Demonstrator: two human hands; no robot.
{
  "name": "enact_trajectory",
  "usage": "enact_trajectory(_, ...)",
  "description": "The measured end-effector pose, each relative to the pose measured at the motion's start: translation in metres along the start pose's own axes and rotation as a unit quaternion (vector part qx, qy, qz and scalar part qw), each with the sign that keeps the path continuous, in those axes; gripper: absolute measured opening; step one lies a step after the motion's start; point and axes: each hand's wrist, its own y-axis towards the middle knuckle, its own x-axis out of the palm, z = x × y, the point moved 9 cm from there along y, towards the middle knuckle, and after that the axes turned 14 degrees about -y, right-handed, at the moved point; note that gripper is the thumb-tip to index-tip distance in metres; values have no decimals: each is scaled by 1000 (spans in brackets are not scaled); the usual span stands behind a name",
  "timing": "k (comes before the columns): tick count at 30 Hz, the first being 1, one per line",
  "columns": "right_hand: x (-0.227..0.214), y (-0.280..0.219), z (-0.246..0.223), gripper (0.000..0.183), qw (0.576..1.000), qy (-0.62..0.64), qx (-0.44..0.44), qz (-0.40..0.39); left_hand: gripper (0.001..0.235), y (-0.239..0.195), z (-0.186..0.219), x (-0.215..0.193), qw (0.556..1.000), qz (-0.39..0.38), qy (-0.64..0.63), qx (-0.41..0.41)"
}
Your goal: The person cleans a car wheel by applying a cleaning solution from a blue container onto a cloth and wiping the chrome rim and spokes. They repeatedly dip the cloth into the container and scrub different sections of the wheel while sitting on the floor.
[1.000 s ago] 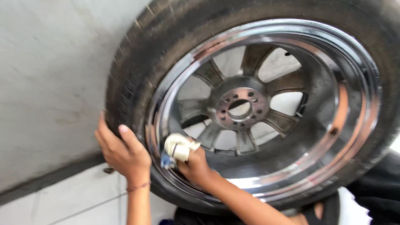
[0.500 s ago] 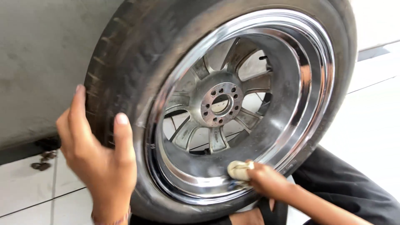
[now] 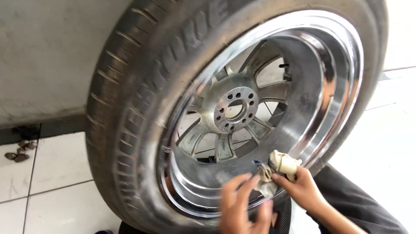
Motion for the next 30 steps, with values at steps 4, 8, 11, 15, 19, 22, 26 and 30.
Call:
enact_trajectory(4,-5,-22,36,27,975,199,59,-75,46,-34,-38,92,989,-46,-69,-126)
enact_trajectory(8,-37,-16,26,35,895,396,193,-74,38,-28,-63,121,976,-25,-92,-196)
enact_trajectory(11,-63,-23,51,31,850,442,286,-39,55,-1,-64,122,972,-38,-101,-210)
enact_trajectory(15,-150,1,165,30,985,53,164,28,28,31,-94,123,949,-47,-154,-272)
enact_trajectory(19,-293,79,92,45,942,-105,33,317,27,112,-98,89,938,142,-255,-186)
enact_trajectory(22,-312,98,36,45,918,-78,-9,389,40,166,-115,100,838,292,-458,-58)
enact_trajectory(26,-260,96,27,41,932,-46,-20,359,41,227,-99,126,748,345,-562,-77)
enact_trajectory(30,-223,94,-17,54,926,-40,-161,340,34,233,-124,168,722,469,-501,-86)
